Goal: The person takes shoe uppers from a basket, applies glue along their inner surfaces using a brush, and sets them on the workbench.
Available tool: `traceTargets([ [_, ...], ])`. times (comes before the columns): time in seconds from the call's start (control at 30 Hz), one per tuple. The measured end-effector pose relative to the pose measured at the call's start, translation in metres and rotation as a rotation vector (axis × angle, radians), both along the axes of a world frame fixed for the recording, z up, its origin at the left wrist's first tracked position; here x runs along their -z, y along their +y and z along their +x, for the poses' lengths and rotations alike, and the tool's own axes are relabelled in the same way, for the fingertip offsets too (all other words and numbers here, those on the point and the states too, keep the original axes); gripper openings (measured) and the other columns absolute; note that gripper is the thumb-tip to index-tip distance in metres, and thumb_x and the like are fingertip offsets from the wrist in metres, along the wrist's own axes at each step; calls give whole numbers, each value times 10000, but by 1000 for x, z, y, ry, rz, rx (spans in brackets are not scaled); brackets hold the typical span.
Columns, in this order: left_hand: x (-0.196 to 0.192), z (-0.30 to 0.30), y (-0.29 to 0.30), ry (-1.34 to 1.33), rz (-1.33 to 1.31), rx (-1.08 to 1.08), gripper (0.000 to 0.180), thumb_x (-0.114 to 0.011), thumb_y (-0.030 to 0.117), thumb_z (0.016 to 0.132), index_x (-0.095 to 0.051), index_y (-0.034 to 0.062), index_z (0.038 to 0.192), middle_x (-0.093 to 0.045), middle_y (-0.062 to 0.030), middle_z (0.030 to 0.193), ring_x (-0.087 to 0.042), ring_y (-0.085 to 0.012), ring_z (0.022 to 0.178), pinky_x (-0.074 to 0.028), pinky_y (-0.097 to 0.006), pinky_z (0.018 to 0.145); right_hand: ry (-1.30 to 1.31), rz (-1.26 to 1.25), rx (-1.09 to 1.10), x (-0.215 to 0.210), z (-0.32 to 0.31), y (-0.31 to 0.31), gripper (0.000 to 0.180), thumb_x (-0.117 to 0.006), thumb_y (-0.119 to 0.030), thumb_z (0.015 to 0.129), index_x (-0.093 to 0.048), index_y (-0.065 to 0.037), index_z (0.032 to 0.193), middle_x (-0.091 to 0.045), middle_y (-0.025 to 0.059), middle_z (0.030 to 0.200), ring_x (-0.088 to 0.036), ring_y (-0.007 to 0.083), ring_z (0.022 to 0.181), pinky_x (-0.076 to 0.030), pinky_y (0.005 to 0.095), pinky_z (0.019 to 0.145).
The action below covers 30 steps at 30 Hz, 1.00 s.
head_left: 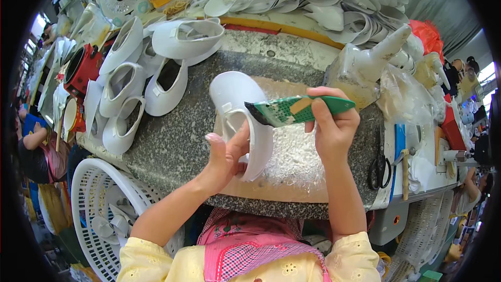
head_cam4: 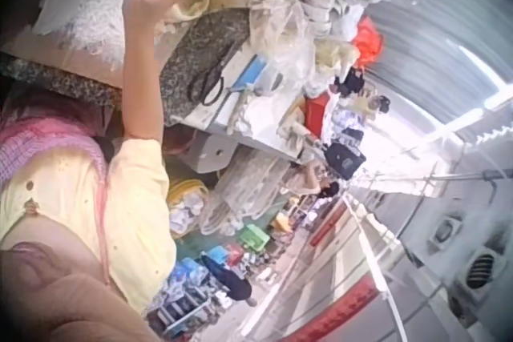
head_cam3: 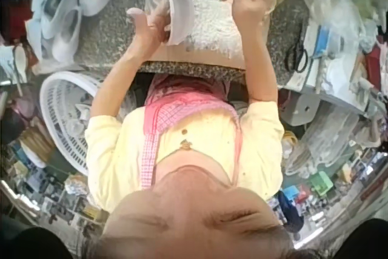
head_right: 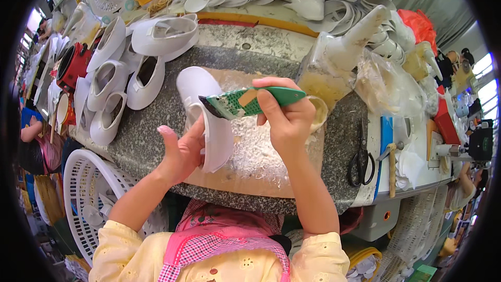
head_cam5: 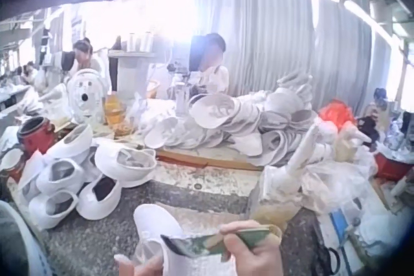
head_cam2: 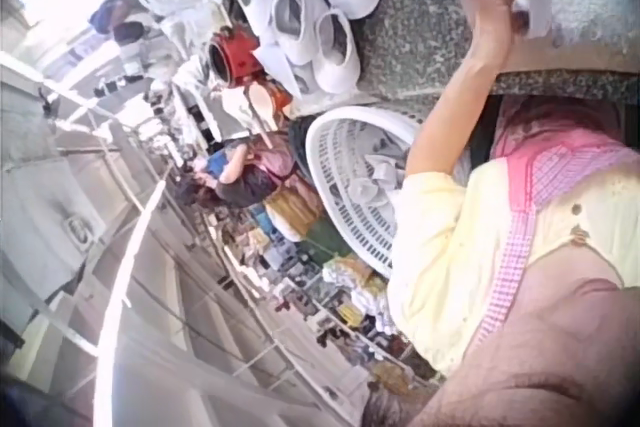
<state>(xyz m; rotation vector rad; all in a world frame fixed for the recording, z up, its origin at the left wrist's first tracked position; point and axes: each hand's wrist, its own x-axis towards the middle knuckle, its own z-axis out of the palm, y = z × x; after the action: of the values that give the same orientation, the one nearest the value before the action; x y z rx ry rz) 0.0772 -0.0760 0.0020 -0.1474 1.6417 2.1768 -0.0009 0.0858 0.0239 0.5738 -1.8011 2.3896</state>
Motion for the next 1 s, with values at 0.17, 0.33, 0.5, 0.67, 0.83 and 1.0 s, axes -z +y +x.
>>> traceTargets([
  [0.17,9,-8,-5,-22,172,-122,1080,-33,842,466,-66,167,1309,-253,-70,1293,-261,-247,1174,-195,-404,953,-51,240,-225,39,52,9,109,-517,-19,763,-567,-7,859,-572,46,658,-470,49,488,-355,155,419],
  [0.33,-4,-5,-3,-76,227,-30,1049,-59,832,511,-69,150,1308,-208,-65,1312,-235,-233,1190,-170,-400,966,4,36,27,11,19,15,120,-511,-25,772,-555,-13,883,-576,48,678,-475,48,492,-366,153,417],
  [0.5,-2,-13,2,-63,350,-144,1026,-88,825,533,-67,152,1307,-232,-61,1296,-241,-234,1185,-186,-397,962,152,213,-208,35,45,19,123,-503,-1,767,-558,-20,875,-590,73,692,-502,80,515,-388,177,436],
  [0.67,-7,-5,2,-94,337,-81,976,-73,798,573,-51,156,1307,-235,-61,1294,-254,-230,1175,-202,-385,958,78,105,-62,15,38,22,119,-506,8,760,-565,-22,859,-592,70,695,-508,83,526,-394,189,438],
  [0.83,0,-8,-5,-84,362,-120,947,-39,782,590,-49,164,1308,-227,-74,1296,-243,-245,1174,-197,-391,956,214,296,-326,39,63,19,136,-547,-17,737,-562,-34,871,-596,54,686,-508,59,513,-402,208,450],
  [1.0,-5,-6,-2,-93,-70,-79,759,-216,642,750,-315,45,1207,-420,-158,1126,-438,-236,1012,-387,-358,793,55,196,293,9,51,81,78,-512,-21,763,-574,-13,808,-579,68,665,-495,48,497,-332,139,379],
])
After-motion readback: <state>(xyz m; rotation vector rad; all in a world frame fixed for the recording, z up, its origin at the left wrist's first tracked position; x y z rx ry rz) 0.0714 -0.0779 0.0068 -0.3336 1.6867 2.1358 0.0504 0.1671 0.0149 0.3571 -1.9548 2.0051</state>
